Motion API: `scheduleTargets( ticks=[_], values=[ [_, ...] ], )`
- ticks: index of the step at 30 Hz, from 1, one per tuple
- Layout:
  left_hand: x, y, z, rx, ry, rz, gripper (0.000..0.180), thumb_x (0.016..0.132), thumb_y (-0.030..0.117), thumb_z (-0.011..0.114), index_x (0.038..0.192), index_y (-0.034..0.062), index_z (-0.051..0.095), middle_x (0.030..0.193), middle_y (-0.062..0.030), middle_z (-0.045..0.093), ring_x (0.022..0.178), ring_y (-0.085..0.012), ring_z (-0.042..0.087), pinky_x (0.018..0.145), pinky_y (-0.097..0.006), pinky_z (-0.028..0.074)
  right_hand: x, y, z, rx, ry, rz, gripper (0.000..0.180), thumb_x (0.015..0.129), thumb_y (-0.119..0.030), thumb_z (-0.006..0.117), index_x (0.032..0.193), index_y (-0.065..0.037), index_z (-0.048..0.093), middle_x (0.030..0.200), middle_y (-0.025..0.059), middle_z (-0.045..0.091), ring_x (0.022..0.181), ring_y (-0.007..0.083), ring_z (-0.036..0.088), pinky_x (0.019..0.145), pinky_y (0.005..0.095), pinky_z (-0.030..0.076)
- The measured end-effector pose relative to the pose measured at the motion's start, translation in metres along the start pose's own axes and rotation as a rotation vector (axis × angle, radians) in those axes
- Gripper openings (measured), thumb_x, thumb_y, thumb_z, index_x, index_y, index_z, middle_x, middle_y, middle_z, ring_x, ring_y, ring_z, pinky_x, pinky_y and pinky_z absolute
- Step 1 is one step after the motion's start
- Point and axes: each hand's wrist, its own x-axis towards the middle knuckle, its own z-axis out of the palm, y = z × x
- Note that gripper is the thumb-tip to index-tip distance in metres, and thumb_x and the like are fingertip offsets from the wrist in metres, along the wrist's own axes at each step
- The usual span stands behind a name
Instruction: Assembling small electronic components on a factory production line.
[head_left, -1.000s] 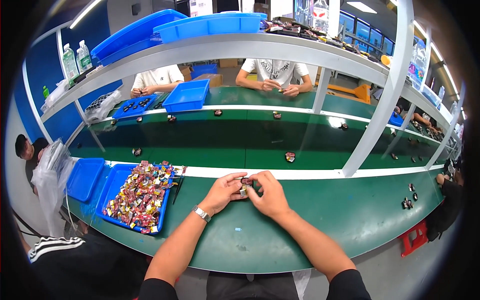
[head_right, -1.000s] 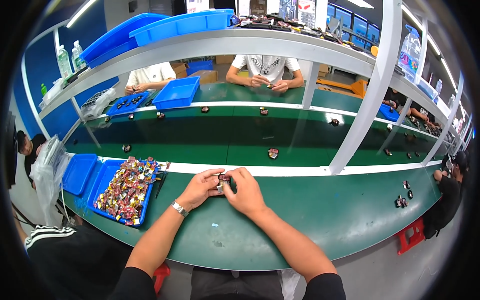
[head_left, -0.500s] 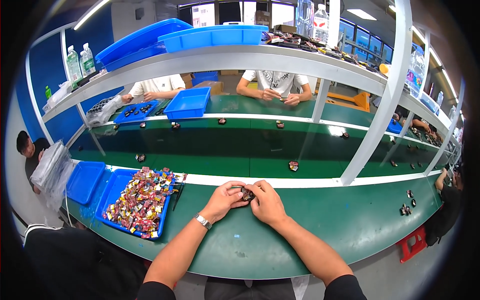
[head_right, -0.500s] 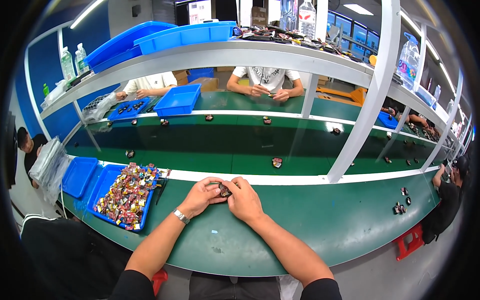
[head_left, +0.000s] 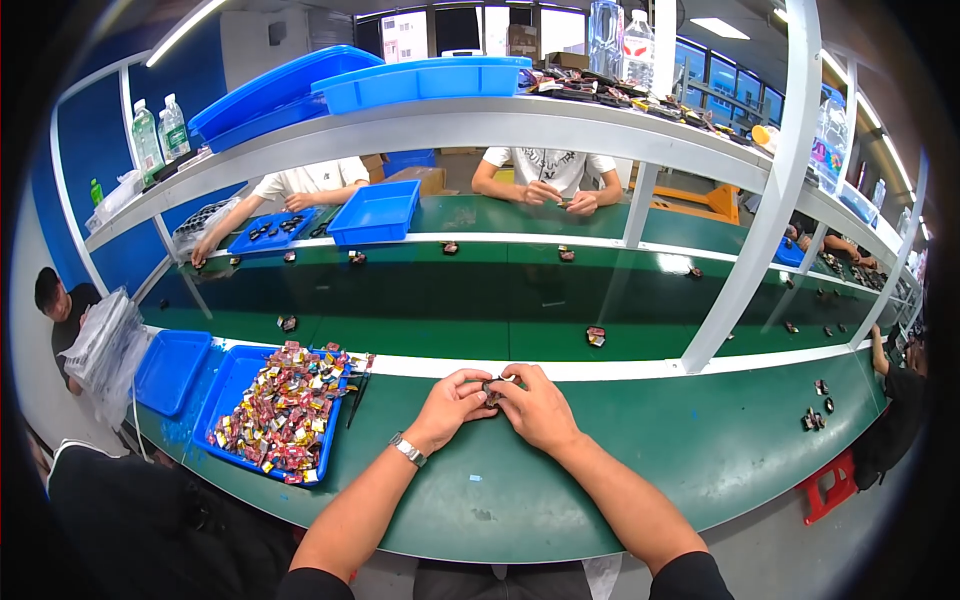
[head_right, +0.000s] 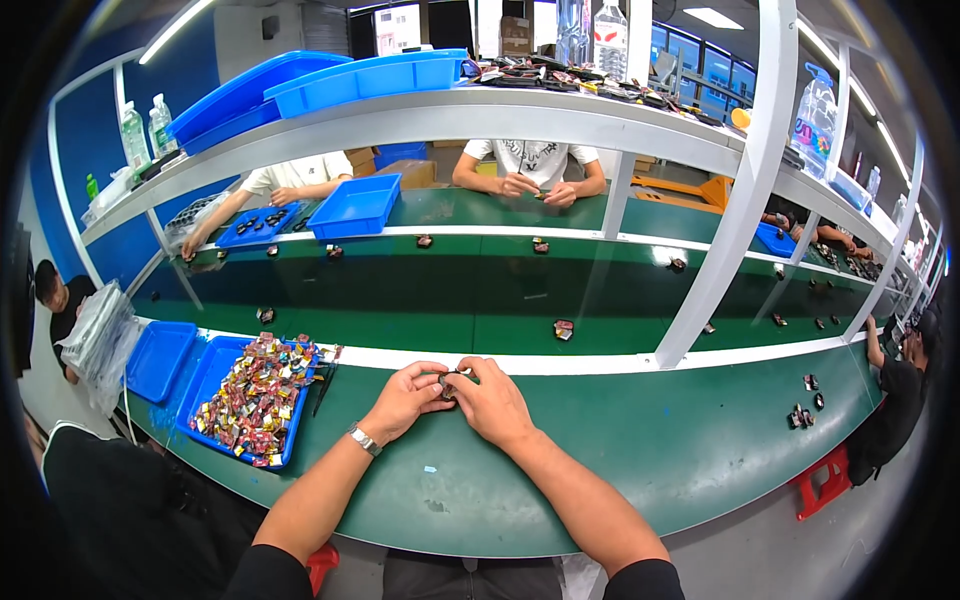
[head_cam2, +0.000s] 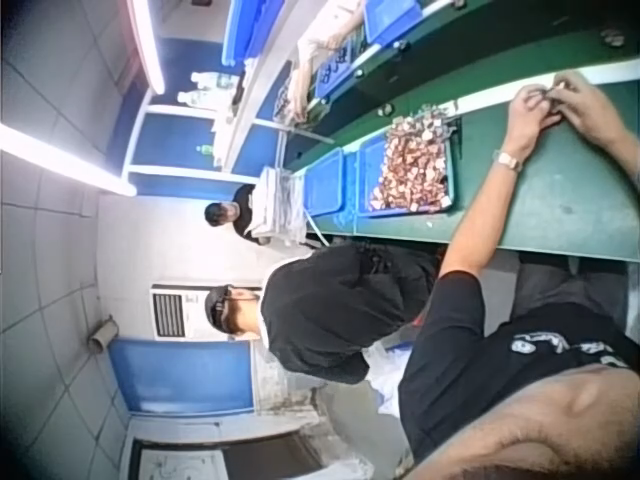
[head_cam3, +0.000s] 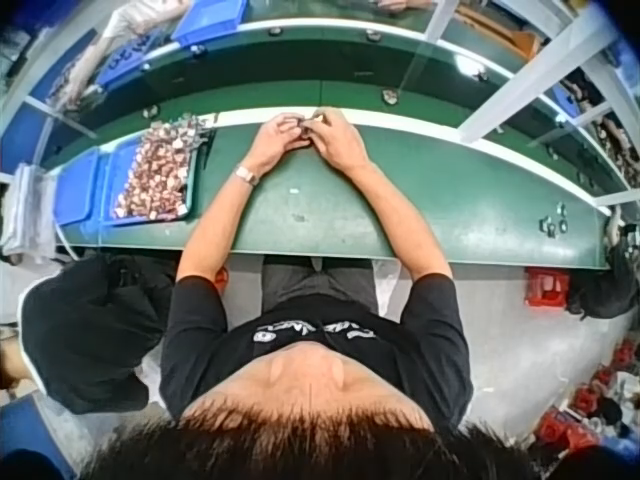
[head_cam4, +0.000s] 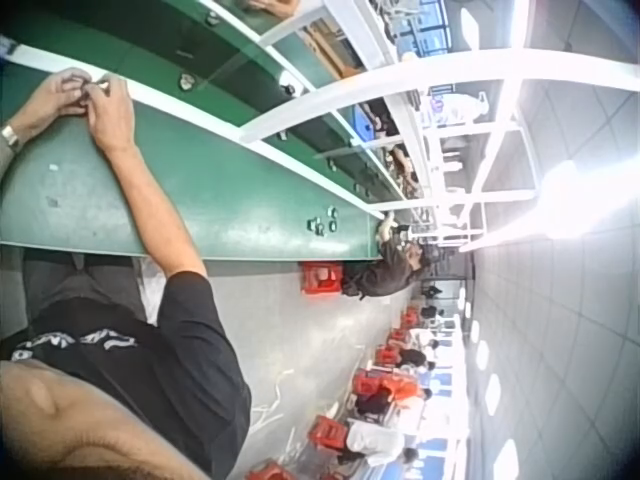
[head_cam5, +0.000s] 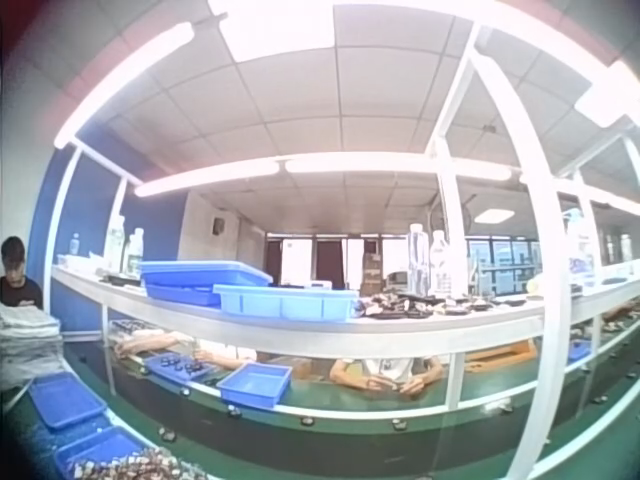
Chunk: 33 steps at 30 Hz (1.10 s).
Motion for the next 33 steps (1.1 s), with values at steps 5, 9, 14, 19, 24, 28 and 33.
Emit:
scheduleTargets(
  ticks=[5, 9, 14, 19, 24, 28, 33],
  values=[
    [-0.001, 0.001, 0.000, 0.052, -0.021, -0.007, 0.030, 0.099, -0.002, 0.049, 0.129, 0.0018, 0.049, 0.119, -0.0124, 0.063, 0.108, -0.0200, 0.065, 0.095, -0.034, 0.057, -0.002, 0.010, 0.000, 0.053, -0.037, -0.001, 0.021, 0.078, -0.006, 0.073, 0.098, -0.009, 0.067, 0.118, 0.0076, 0.057, 0.108, 0.0295, 0.057, 0.086, 0.0394, 0.052],
    [-0.001, 0.001, -0.001, 0.060, -0.027, -0.015, 0.032, 0.097, -0.004, 0.050, 0.129, 0.0021, 0.049, 0.119, -0.0125, 0.063, 0.108, -0.0204, 0.065, 0.095, -0.034, 0.056, -0.001, 0.010, -0.001, 0.175, -0.054, 0.049, 0.011, 0.082, -0.009, 0.073, 0.092, -0.009, 0.069, 0.124, 0.0077, 0.056, 0.117, 0.0289, 0.054, 0.093, 0.0387, 0.051],
    [0.002, -0.001, -0.004, 0.069, -0.145, 0.015, 0.038, 0.093, -0.006, 0.055, 0.130, 0.0004, 0.049, 0.121, -0.0123, 0.062, 0.108, -0.0189, 0.064, 0.094, -0.033, 0.056, -0.003, 0.010, 0.001, 0.221, -0.065, 0.160, 0.006, 0.085, -0.012, 0.071, 0.090, -0.010, 0.071, 0.126, 0.0071, 0.057, 0.120, 0.0275, 0.053, 0.096, 0.0383, 0.050],
    [0.001, -0.001, -0.007, 0.073, -0.150, -0.011, 0.036, 0.094, -0.003, 0.055, 0.129, 0.0002, 0.049, 0.122, -0.0118, 0.061, 0.108, -0.0192, 0.064, 0.096, -0.034, 0.055, -0.003, 0.007, -0.001, 0.213, -0.089, 0.146, 0.009, 0.083, -0.013, 0.072, 0.091, -0.009, 0.072, 0.126, 0.0078, 0.058, 0.121, 0.0274, 0.052, 0.099, 0.0393, 0.048],
    [0.001, 0.001, -0.005, 0.089, -0.143, -0.032, 0.035, 0.095, -0.005, 0.051, 0.129, 0.0014, 0.049, 0.122, -0.0108, 0.061, 0.108, -0.0182, 0.064, 0.094, -0.033, 0.056, -0.004, 0.009, -0.005, 0.283, -0.123, 0.096, 0.009, 0.083, -0.013, 0.073, 0.091, -0.009, 0.072, 0.126, 0.0073, 0.059, 0.122, 0.0273, 0.052, 0.100, 0.0393, 0.047],
    [0.000, 0.001, -0.003, 0.091, -0.122, -0.039, 0.035, 0.096, -0.005, 0.049, 0.131, 0.0010, 0.050, 0.121, -0.0107, 0.062, 0.108, -0.0175, 0.063, 0.094, -0.032, 0.055, -0.006, 0.007, -0.002, 0.299, -0.068, 0.149, 0.009, 0.083, -0.013, 0.073, 0.091, -0.009, 0.072, 0.125, 0.0075, 0.059, 0.121, 0.0275, 0.052, 0.100, 0.0392, 0.046],
    [0.002, -0.002, -0.006, 0.067, -0.125, -0.034, 0.032, 0.099, -0.001, 0.049, 0.130, 0.0025, 0.050, 0.121, -0.0099, 0.062, 0.109, -0.0171, 0.062, 0.093, -0.031, 0.055, -0.008, 0.003, 0.008, 0.247, 0.001, 0.184, 0.010, 0.084, -0.013, 0.072, 0.092, -0.008, 0.072, 0.122, 0.0068, 0.060, 0.118, 0.0267, 0.054, 0.097, 0.0376, 0.048]
  ],
)
